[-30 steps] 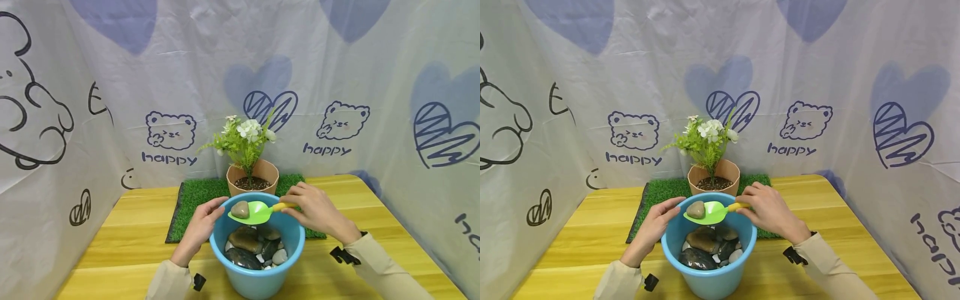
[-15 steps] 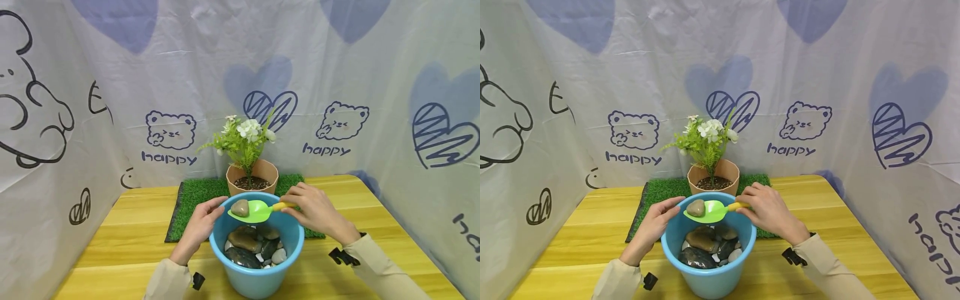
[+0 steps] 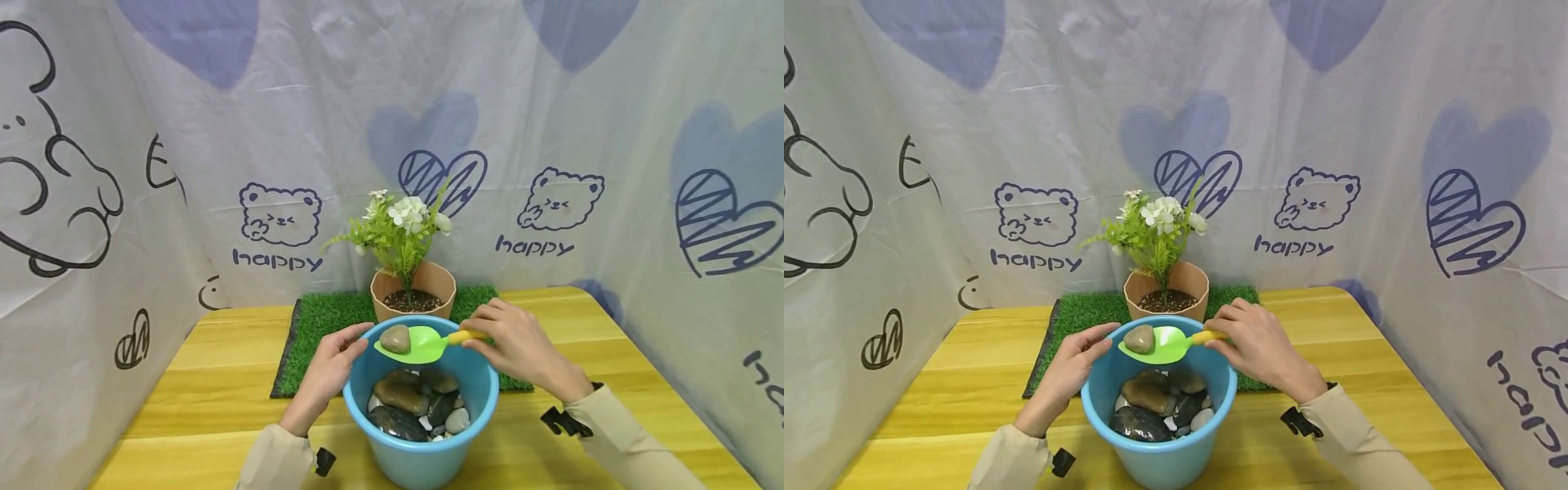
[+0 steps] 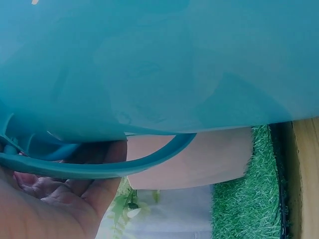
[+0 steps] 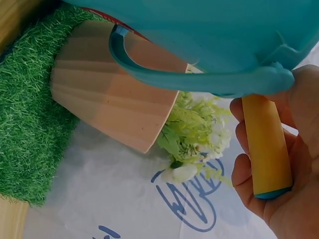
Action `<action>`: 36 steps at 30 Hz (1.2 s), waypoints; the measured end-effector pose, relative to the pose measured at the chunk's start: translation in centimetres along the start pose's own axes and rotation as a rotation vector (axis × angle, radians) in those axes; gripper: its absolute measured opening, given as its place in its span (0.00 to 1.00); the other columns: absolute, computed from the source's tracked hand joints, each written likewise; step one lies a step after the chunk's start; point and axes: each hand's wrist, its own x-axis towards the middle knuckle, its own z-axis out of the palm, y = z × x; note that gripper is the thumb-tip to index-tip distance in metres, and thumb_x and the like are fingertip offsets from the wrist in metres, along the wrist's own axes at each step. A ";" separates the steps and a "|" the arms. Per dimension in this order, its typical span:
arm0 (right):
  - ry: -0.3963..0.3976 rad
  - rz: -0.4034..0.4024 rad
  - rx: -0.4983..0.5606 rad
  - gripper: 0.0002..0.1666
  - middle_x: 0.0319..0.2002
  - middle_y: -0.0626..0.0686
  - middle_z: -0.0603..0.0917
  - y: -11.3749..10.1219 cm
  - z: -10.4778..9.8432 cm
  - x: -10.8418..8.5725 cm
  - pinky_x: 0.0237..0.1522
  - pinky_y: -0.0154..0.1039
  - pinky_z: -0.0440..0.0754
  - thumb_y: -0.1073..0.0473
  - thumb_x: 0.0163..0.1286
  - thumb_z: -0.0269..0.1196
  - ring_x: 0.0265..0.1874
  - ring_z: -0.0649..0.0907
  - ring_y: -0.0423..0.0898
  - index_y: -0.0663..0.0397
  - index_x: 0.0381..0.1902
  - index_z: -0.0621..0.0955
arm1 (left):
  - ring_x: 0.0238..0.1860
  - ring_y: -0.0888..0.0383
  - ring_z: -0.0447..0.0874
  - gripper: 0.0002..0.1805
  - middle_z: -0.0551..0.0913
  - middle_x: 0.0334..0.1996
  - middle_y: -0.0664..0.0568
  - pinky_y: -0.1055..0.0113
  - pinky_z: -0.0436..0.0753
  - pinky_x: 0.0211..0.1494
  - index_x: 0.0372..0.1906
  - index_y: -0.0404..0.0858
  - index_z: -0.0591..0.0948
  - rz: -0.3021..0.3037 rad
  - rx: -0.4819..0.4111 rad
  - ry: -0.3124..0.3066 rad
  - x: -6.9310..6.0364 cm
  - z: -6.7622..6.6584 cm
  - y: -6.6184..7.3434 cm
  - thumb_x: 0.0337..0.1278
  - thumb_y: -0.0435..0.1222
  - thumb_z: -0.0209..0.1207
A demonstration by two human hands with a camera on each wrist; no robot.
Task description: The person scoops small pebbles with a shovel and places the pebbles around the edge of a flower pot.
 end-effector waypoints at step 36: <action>-0.008 0.218 -0.124 0.18 0.37 0.51 0.87 2.3 -0.2 3.0 0.32 0.42 0.78 0.48 0.60 0.69 0.36 0.80 0.47 0.52 0.43 0.88 | 0.51 0.47 0.85 0.19 0.84 0.53 0.43 0.55 0.84 0.51 0.62 0.39 0.78 -0.006 -0.035 0.019 0.0 0.2 -0.2 0.70 0.35 0.51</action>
